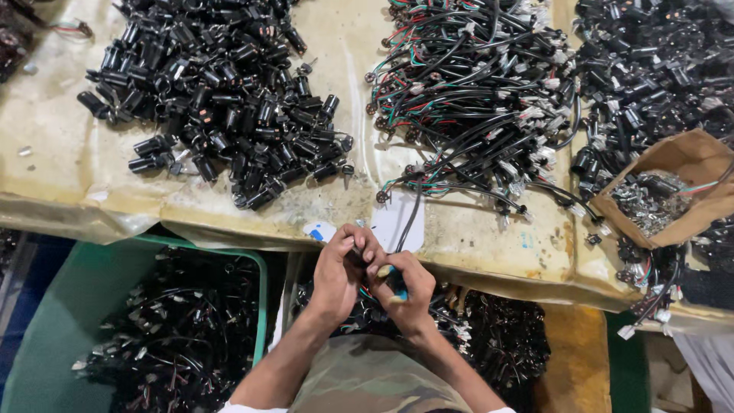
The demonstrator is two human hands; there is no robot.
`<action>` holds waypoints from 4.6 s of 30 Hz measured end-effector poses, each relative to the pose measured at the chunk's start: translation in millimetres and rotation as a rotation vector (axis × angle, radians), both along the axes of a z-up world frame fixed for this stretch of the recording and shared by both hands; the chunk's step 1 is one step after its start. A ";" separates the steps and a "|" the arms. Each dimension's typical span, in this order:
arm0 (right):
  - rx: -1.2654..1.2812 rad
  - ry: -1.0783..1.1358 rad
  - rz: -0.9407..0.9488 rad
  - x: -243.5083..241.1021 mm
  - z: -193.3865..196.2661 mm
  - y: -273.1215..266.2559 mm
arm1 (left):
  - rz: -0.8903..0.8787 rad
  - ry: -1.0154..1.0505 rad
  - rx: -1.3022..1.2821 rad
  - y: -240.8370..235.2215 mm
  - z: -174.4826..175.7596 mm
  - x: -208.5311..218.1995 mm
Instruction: The person repeatedly picks small black cylindrical components and wire harnesses from piles on a table, uses pliers to strip or adjust wires, and places the assembled units into a green bin. The process is continuous and repetitive throughout the clip.
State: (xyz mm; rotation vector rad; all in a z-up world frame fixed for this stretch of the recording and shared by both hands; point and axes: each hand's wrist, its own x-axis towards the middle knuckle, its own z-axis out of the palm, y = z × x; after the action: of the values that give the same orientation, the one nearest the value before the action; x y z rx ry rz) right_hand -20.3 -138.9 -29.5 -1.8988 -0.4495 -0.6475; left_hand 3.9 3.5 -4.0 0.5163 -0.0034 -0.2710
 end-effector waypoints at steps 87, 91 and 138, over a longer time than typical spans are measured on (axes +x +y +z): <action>-0.625 0.590 0.209 100.2 -4.3 -54.5 | 0.595 -0.857 2.001 72.2 -27.9 98.2; -0.799 0.531 0.029 75.8 10.8 -48.0 | 0.571 -0.776 2.098 66.1 -30.3 115.8; -0.010 0.106 0.251 11.6 120.8 -97.4 | -0.149 -0.602 0.964 12.3 7.1 19.3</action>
State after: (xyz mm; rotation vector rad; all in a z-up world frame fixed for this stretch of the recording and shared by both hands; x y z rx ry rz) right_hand -8.7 -236.3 91.3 -1.8375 -0.6119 -0.3782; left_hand 23.3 15.8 3.1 1.5466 -0.5188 -0.2425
